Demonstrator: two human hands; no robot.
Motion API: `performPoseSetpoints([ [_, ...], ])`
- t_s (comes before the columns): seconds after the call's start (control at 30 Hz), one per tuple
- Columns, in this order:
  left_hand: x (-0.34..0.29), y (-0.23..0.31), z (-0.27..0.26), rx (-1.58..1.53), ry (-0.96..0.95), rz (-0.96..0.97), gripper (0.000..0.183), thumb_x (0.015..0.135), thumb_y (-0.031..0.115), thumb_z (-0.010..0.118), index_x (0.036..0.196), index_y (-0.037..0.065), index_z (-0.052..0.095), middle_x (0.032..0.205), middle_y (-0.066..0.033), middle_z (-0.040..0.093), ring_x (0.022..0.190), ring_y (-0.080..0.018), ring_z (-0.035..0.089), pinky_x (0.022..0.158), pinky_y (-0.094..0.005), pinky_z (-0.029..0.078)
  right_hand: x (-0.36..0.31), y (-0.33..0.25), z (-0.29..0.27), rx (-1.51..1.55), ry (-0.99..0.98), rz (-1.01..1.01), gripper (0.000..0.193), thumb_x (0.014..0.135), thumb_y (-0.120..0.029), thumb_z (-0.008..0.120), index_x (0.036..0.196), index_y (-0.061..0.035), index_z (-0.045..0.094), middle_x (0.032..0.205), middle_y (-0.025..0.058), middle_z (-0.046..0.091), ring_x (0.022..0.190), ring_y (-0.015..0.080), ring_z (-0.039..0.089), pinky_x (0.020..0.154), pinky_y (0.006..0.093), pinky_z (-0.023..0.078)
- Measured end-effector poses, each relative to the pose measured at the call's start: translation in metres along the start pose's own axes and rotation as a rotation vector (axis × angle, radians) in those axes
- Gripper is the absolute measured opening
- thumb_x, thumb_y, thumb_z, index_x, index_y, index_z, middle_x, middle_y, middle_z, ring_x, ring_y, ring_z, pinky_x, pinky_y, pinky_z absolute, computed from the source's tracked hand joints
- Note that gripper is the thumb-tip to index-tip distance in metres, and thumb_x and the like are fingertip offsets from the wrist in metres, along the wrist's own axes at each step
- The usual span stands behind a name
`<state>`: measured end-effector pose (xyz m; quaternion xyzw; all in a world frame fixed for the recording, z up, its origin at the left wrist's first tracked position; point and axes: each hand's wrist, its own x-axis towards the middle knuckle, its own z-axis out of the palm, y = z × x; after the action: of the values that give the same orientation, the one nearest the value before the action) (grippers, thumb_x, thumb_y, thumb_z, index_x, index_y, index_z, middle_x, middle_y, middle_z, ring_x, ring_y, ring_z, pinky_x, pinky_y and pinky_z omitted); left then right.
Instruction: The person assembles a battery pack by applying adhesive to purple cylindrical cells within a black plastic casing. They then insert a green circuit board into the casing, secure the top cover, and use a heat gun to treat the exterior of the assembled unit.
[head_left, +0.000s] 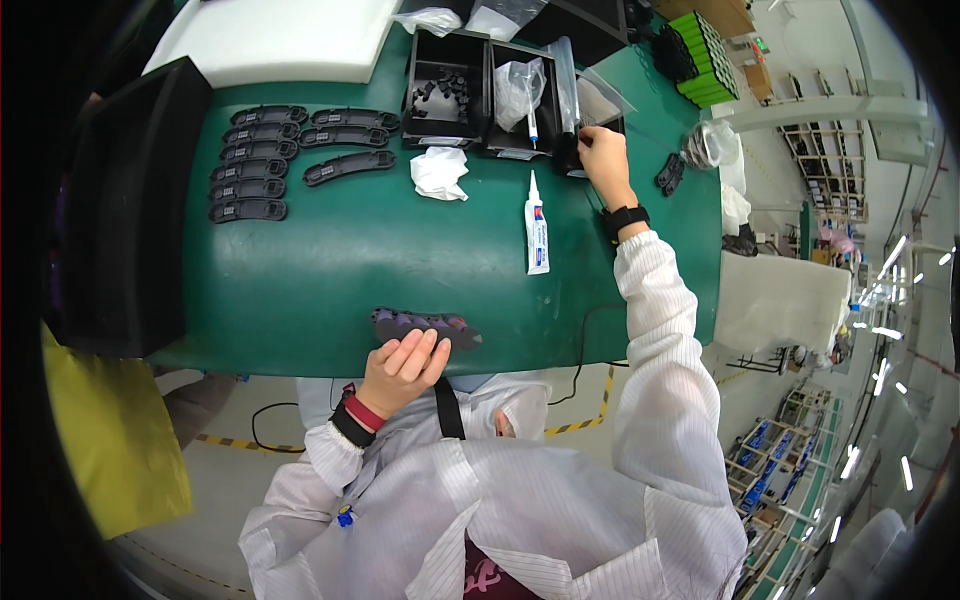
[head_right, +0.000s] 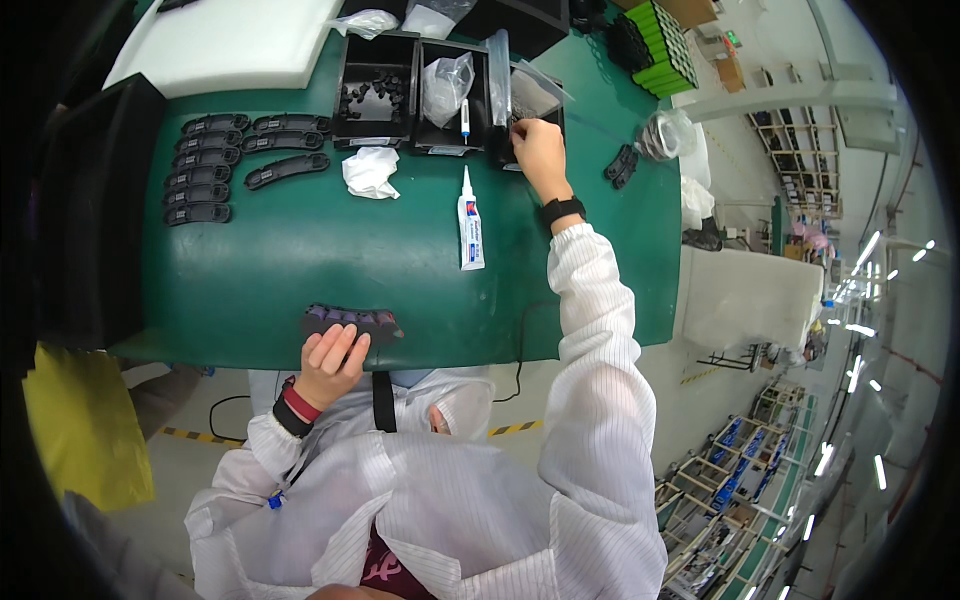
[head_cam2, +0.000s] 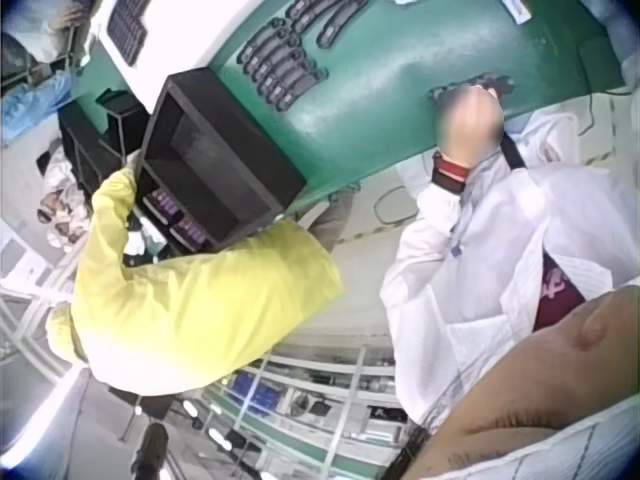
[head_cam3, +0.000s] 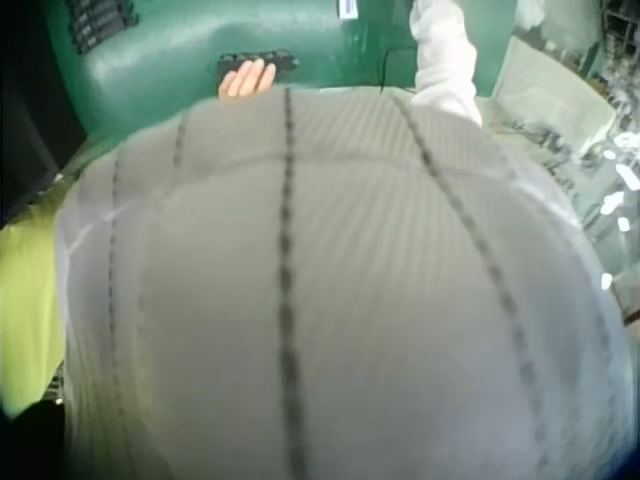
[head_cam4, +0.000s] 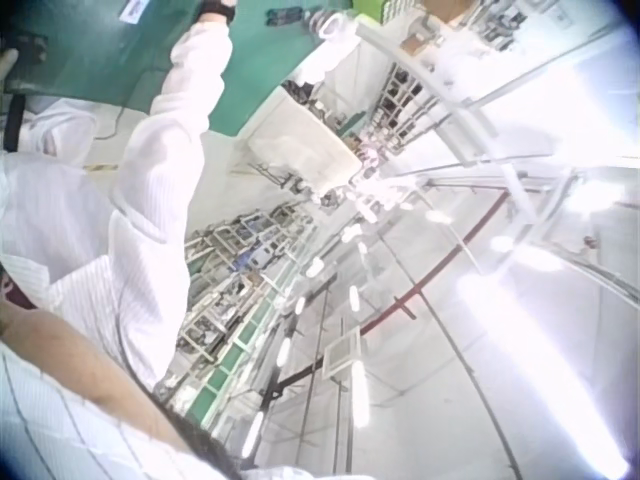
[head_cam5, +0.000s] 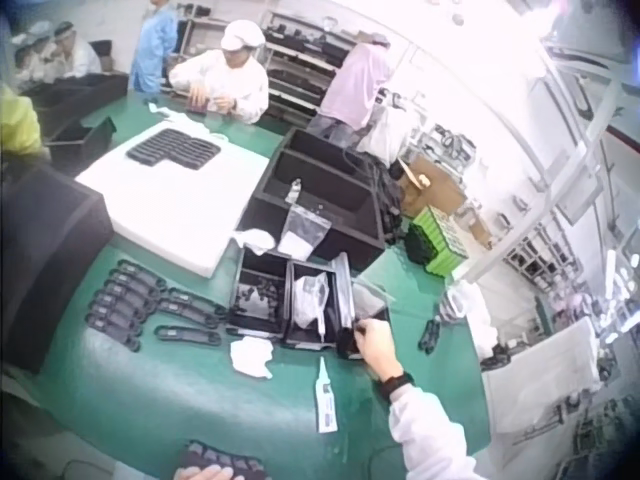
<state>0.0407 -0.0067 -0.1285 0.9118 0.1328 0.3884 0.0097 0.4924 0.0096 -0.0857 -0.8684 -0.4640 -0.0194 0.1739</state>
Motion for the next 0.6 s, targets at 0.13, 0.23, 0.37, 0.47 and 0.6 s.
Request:
performPoseSetpoints([
  [0.13,0.002,-0.002,0.000,0.025,0.000,0.031,0.043,0.089,0.011,0.065,0.128,0.023,0.051,0.131,0.0008,0.048,0.130,-0.0160,0.043,0.119,-0.0342,0.026,0.000,-0.003,-0.022,0.048,0.258,-0.067,0.009,0.074,-0.008,0.072,0.079,0.0000,0.070,0.083,0.0163,0.071,0.072,0.0298,0.069,0.070,0.0368,0.055],
  [0.23,0.000,-0.004,-0.004,0.047,0.010,0.045,0.041,0.089,0.012,0.064,0.128,0.022,0.053,0.130,0.0007,0.049,0.129,-0.0167,0.043,0.119,-0.0346,0.025,-0.001,-0.052,-0.053,0.285,0.391,-0.017,0.009,0.077,-0.002,0.072,0.081,0.0030,0.066,0.081,0.0115,0.073,0.074,0.0175,0.071,0.070,0.0287,0.055],
  [0.37,0.001,-0.006,-0.007,0.020,-0.018,0.065,0.039,0.090,0.013,0.062,0.127,0.024,0.055,0.130,0.0010,0.049,0.128,-0.0165,0.043,0.118,-0.0354,0.027,-0.028,-0.144,-0.086,0.703,0.045,-0.018,0.006,0.084,0.005,0.068,0.087,0.0043,0.063,0.089,0.0101,0.071,0.080,0.0134,0.069,0.075,0.0246,0.055],
  [0.47,0.002,-0.007,-0.005,0.015,0.004,0.071,0.039,0.090,0.013,0.062,0.126,0.026,0.055,0.131,0.0023,0.047,0.130,-0.0150,0.040,0.119,-0.0329,0.026,-0.054,-0.201,-0.079,0.788,-0.315,-0.126,0.009,0.081,0.004,0.071,0.089,0.0020,0.066,0.087,0.0062,0.071,0.081,0.0110,0.068,0.076,0.0233,0.054],
  [0.6,0.002,-0.008,-0.009,0.001,-0.038,0.061,0.038,0.091,0.013,0.061,0.126,0.026,0.054,0.131,0.0020,0.046,0.131,-0.0136,0.039,0.119,-0.0323,0.026,-0.081,-0.258,-0.043,0.797,-0.706,-0.118,0.011,0.080,0.001,0.077,0.090,0.0045,0.073,0.085,0.0079,0.073,0.077,0.0115,0.070,0.072,0.0232,0.056],
])
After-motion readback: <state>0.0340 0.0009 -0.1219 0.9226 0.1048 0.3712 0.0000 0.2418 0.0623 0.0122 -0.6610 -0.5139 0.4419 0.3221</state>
